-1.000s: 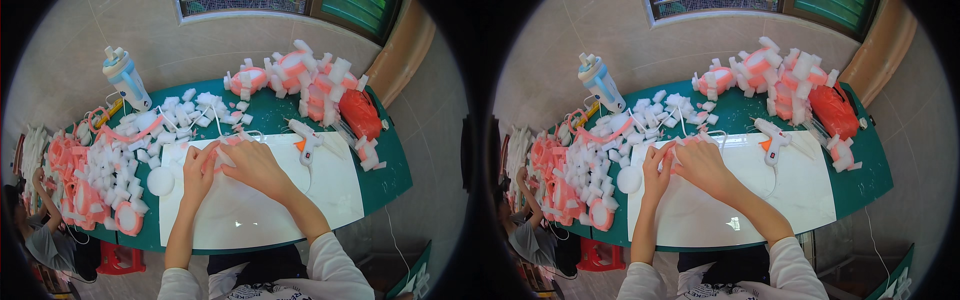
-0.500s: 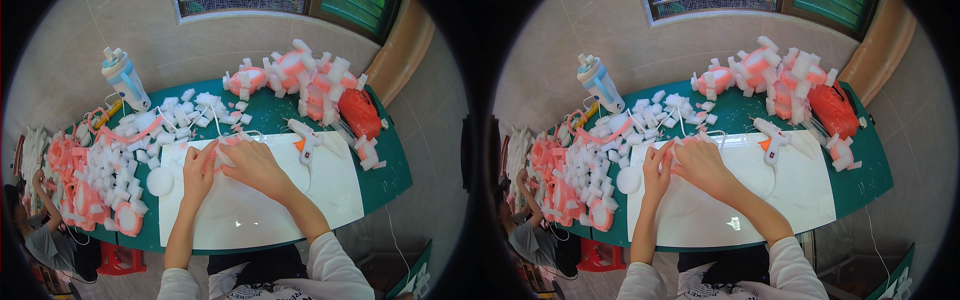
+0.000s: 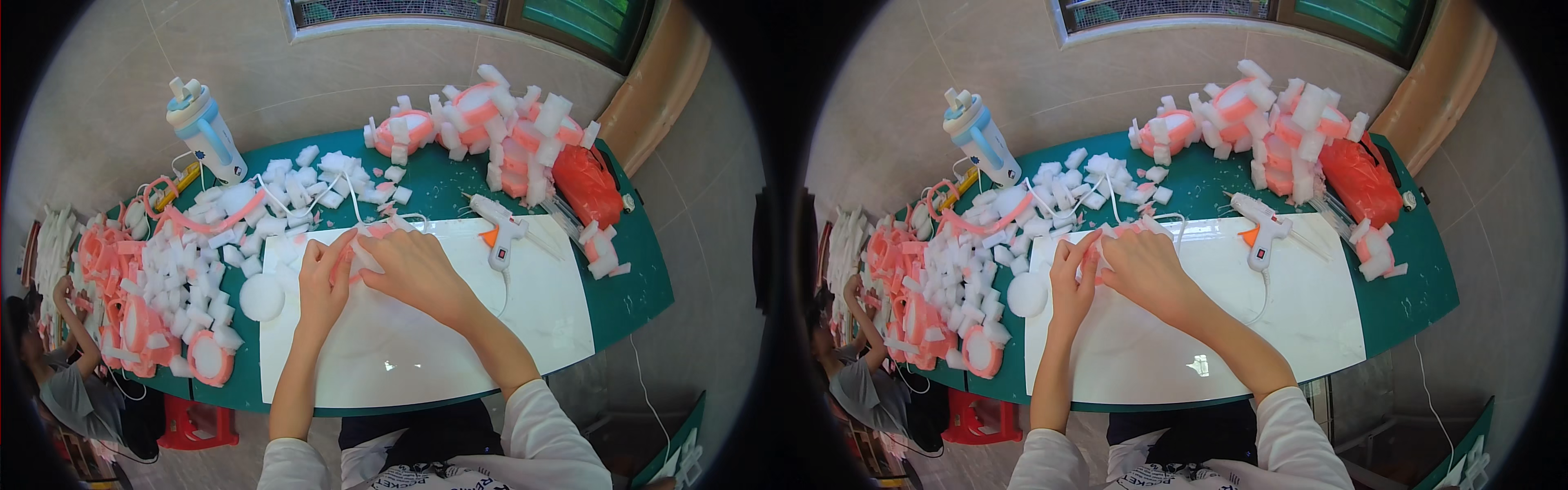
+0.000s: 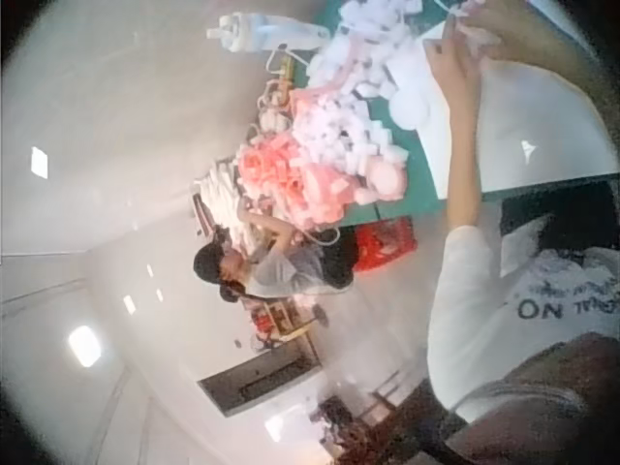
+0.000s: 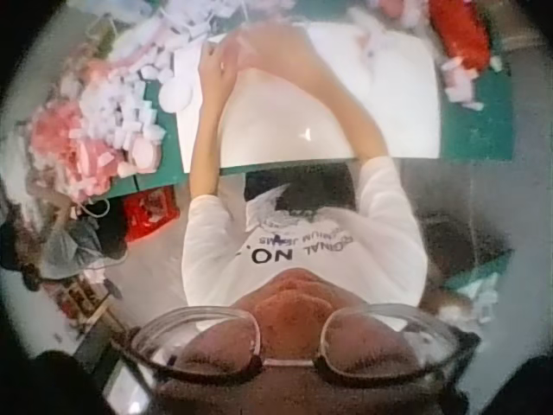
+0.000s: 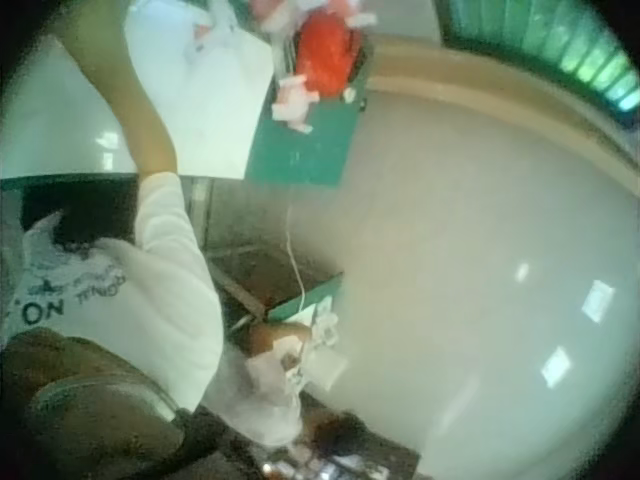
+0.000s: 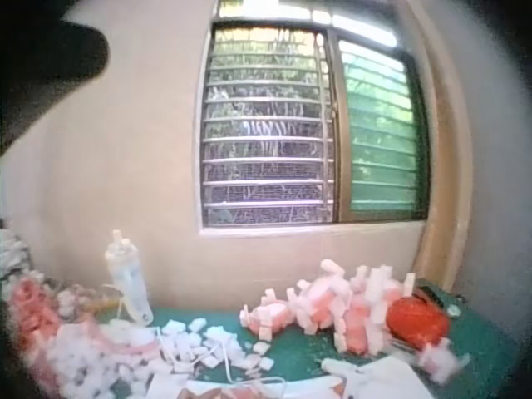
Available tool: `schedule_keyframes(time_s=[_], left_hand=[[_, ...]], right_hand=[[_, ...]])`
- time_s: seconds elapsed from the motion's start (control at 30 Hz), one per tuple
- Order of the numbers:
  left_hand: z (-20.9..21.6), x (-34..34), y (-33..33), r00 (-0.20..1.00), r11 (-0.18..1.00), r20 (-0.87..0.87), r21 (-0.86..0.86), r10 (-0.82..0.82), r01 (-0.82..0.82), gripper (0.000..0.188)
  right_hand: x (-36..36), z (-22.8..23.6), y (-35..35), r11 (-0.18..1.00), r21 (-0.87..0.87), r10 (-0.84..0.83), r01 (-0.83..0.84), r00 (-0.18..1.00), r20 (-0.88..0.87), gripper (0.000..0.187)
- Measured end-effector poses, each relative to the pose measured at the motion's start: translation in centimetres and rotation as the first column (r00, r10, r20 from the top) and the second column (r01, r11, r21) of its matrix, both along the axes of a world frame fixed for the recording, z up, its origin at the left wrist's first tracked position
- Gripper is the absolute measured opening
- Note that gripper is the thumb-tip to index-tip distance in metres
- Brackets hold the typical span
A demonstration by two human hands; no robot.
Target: Using a hot glue gun to assemble pink and white foam pieces into decorative circular shapes.
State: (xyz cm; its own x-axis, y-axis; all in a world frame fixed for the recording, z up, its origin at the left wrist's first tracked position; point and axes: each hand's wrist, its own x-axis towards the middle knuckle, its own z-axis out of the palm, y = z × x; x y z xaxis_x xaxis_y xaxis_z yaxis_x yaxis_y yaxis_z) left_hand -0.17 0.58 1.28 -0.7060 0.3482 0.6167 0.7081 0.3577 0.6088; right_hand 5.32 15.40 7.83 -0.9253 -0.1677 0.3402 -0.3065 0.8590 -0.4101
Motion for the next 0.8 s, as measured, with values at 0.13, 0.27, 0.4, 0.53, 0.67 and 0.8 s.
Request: schedule_keyframes(time_s=[0.13,0.27,0.4,0.53,0.67,0.8], left_hand=[[0.01,-0.03,-0.01,1.0,1.0,0.0,0.005,-0.002,0.002,0.031],[-0.05,-0.02,0.02,1.0,1.0,-0.001,0.005,0.002,-0.002,0.031],[-0.12,-0.08,0.03,1.0,1.0,-0.01,0.002,0.008,-0.008,0.03],[-0.11,-0.06,0.06,1.0,1.0,-0.001,0.006,0.01,-0.01,0.029],[-0.09,0.09,0.01,1.0,1.0,0.029,-0.001,0.007,-0.007,0.027],[-0.11,-0.04,0.05,1.0,1.0,-0.001,0.005,0.004,-0.004,0.03]], right_hand=[[0.15,0.21,0.2,1.0,0.017,0.011,-0.012,0.998,0.06,0.033],[0.12,0.1,0.22,1.0,0.014,0.015,-0.016,0.998,0.06,0.034],[0.05,-0.23,0.03,1.0,-0.017,0.007,-0.008,1.0,-0.026,0.028],[0.11,-0.25,0.17,1.0,-0.014,0.014,-0.014,0.999,-0.034,0.032],[0.32,-0.11,0.24,1.0,-0.002,0.009,-0.009,1.0,-0.011,0.038],[0.25,0.03,0.34,1.0,0.016,0.02,-0.02,1.0,0.012,0.04]])
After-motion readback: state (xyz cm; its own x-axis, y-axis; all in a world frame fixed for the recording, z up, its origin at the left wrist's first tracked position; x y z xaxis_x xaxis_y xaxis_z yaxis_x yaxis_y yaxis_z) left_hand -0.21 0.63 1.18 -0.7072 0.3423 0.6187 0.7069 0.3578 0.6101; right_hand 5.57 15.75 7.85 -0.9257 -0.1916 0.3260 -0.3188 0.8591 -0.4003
